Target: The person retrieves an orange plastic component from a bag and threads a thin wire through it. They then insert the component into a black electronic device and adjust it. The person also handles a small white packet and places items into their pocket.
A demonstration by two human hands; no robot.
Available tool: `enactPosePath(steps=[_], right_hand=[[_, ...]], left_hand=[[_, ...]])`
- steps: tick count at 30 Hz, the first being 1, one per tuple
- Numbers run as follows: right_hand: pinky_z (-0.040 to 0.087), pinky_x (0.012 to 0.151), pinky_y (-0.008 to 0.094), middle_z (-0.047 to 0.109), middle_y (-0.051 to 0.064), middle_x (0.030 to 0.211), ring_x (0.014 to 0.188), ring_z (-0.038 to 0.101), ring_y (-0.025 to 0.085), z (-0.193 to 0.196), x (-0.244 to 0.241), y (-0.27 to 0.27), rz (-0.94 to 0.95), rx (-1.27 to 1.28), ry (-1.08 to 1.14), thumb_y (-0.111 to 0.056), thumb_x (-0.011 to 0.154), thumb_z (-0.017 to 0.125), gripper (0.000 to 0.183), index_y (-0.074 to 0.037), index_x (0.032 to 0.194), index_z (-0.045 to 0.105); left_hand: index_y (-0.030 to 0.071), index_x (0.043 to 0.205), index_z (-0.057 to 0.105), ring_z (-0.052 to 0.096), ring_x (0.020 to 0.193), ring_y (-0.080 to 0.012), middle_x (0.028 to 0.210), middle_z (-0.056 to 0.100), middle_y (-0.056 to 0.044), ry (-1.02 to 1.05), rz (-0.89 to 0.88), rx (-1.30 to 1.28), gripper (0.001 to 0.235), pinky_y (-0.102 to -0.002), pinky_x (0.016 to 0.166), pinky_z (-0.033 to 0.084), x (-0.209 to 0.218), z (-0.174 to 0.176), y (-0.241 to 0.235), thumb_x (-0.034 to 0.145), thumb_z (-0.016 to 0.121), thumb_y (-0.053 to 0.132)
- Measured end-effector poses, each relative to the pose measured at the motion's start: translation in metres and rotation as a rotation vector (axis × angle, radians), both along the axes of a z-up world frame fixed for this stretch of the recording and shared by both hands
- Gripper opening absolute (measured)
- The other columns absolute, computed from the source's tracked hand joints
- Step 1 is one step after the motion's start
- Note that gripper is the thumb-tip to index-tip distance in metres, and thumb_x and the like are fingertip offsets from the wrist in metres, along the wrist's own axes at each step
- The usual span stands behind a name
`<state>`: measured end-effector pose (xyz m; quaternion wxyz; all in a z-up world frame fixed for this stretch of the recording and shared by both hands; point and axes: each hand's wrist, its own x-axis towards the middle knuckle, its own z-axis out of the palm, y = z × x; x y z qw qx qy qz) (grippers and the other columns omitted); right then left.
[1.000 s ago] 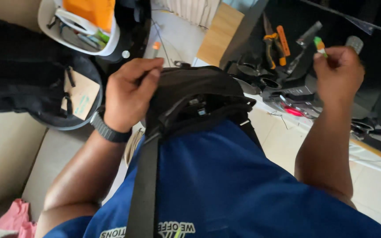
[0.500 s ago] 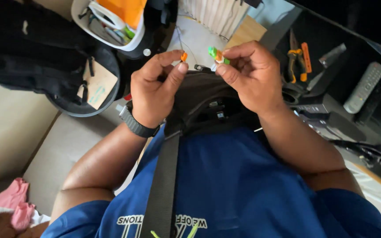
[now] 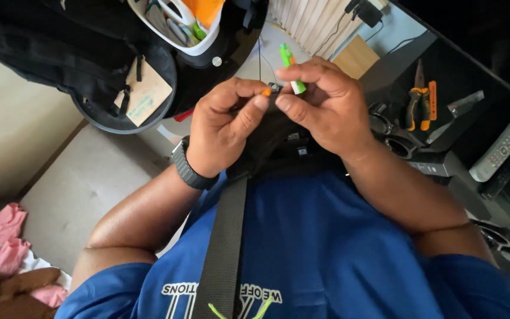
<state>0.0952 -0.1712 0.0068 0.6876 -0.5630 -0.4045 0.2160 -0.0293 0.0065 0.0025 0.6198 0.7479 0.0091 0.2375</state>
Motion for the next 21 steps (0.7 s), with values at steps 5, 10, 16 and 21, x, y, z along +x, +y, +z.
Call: enactPosePath(steps=[5,10,16,21], right_hand=[[0.055,0.093,0.022,0.062,0.003,0.113,0.103,0.065,0.009,-0.002,-0.001,0.008,0.045,-0.009,0.035,-0.001,0.104,0.075,0.03,-0.001,0.133,0.065],[0.059,0.086,0.023,0.067,0.004,0.112,0.094,0.07,0.009,0.007,-0.006,0.013,-0.068,-0.12,-0.049,-0.008,0.11,0.065,0.02,-0.004,0.129,0.069],[0.058,0.089,0.025,0.067,0.008,0.11,0.097,0.067,0.011,-0.013,0.001,0.012,-0.001,0.046,0.154,-0.007,0.114,0.068,0.046,-0.009,0.147,0.037],[0.051,0.074,0.022,0.069,0.002,0.101,0.084,0.062,0.007,-0.002,0.01,0.017,-0.051,-0.194,-0.176,-0.009,0.11,0.073,0.046,-0.008,0.131,0.032]], left_hand=[[0.001,0.113,0.07,0.065,0.095,-0.0145,0.103,0.07,-0.008,0.014,-0.059,-0.18,0.014,-0.027,0.089,0.052,-0.007,0.001,0.004,0.108,0.067,0.014],[0.001,0.109,0.072,0.065,0.09,-0.0139,0.098,0.071,-0.006,0.016,-0.025,-0.054,0.012,-0.028,0.085,0.051,-0.009,0.001,0.008,0.107,0.067,0.013],[0.003,0.111,0.074,0.066,0.099,-0.0148,0.105,0.072,-0.007,0.078,-0.057,-0.146,0.013,-0.028,0.093,0.052,-0.007,0.005,0.01,0.105,0.071,0.013],[0.004,0.116,0.073,0.059,0.135,-0.0213,0.15,0.055,-0.016,0.011,-0.131,-0.112,0.015,-0.034,0.114,0.05,-0.006,0.003,0.015,0.105,0.071,0.015]])
